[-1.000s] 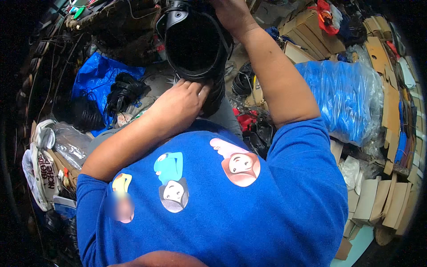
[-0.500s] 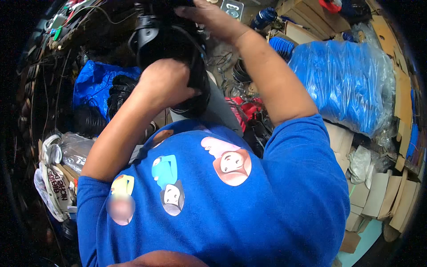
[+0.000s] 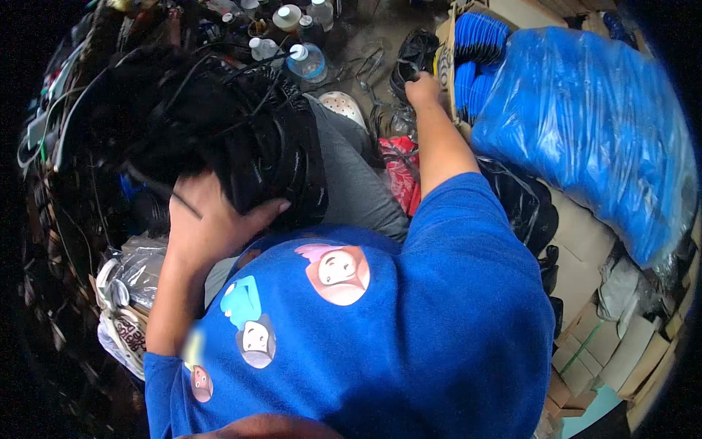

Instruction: Bundling black shoe uppers together by threading a long black cord through them.

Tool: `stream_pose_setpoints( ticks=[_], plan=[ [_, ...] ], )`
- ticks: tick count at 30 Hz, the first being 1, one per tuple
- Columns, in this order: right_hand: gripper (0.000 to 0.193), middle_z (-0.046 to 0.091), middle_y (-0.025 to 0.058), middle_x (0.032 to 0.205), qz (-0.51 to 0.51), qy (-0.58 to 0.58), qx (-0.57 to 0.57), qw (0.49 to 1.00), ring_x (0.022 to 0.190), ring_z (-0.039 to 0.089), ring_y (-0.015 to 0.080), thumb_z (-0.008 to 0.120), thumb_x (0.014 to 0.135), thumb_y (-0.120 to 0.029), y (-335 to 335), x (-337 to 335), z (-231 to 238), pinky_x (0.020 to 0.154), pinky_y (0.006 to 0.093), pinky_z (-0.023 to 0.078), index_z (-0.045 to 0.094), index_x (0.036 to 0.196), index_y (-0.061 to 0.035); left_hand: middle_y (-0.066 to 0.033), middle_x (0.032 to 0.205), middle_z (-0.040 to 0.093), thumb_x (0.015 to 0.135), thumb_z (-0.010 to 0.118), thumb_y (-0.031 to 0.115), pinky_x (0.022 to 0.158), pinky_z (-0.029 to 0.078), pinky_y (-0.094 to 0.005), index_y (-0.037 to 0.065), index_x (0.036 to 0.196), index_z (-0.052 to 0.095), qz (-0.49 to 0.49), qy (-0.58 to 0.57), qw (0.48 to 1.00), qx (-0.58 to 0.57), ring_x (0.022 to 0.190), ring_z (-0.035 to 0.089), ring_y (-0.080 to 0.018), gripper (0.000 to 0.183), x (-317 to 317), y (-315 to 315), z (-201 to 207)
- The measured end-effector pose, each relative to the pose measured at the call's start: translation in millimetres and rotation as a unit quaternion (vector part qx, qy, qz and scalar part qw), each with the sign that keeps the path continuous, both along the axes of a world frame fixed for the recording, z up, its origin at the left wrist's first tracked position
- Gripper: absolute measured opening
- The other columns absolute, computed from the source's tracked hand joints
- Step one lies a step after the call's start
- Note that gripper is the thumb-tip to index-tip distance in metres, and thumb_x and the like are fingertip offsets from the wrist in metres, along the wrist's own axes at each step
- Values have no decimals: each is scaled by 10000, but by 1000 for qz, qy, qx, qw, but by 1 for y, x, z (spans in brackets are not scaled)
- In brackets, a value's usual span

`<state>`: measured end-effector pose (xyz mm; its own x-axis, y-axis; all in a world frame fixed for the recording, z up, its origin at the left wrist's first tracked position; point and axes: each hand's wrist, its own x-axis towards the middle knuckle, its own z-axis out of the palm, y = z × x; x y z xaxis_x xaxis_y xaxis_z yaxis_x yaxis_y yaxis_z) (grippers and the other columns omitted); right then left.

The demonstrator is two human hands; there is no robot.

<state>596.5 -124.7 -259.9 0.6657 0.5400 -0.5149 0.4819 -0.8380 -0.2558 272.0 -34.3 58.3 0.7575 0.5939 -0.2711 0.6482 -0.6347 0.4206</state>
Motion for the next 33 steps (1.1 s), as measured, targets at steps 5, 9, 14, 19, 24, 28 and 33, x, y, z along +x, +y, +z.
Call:
stream_pose_setpoints(
  ticks=[5,9,14,19,24,28,33],
  plan=[
    [449,424,138,1259,-54,-82,-111,989,1139,438,301,529,744,-200,-7,14,-13,921,406,381,492,1187,-137,-134,960,597,568,751,313,776,435,-390,47,1002,574,-28,68,995,-65,891,568,-314,539,21,9,-2],
    [289,573,128,1082,322,72,-170,929,1055,515,297,467,771,-106,-43,-17,-20,866,417,430,626,1010,-143,-129,968,596,556,755,343,785,425,-407,57,1007,579,-39,56,996,-60,896,559,-335,563,37,13,0],
    [274,534,123,1101,401,102,-198,889,1076,477,302,519,748,-193,-57,-47,-17,890,435,370,616,1000,-148,-140,1008,580,552,751,381,811,414,-409,65,1023,573,-37,107,991,-73,927,542,-346,594,53,16,3],
    [344,510,104,1117,127,-123,-39,983,1056,475,274,542,746,-225,-9,4,-37,865,423,375,540,1075,-126,-142,1025,573,557,752,403,823,409,-413,65,1028,568,-43,115,991,-57,941,536,-353,608,56,12,2],
    [352,514,79,1177,135,-11,-255,957,1115,459,237,514,783,-220,3,6,-61,940,431,289,501,1129,-156,-145,1024,572,537,764,413,830,408,-411,64,1018,571,-26,84,994,-67,943,538,-349,625,56,12,-3],
    [302,540,50,1160,137,-88,-234,958,1105,483,217,523,789,-234,-4,-4,-76,909,424,308,550,1084,-171,-147,1015,574,536,768,403,826,410,-408,65,1012,574,-40,136,989,-49,933,541,-348,616,49,16,-2],
    [371,568,60,1122,209,-23,-243,947,1038,534,217,604,718,-351,27,-7,-18,892,424,329,593,1026,-145,-146,997,580,543,773,375,801,425,-404,61,997,575,-4,39,998,-39,918,546,-347,586,26,21,-4]
  ],
)
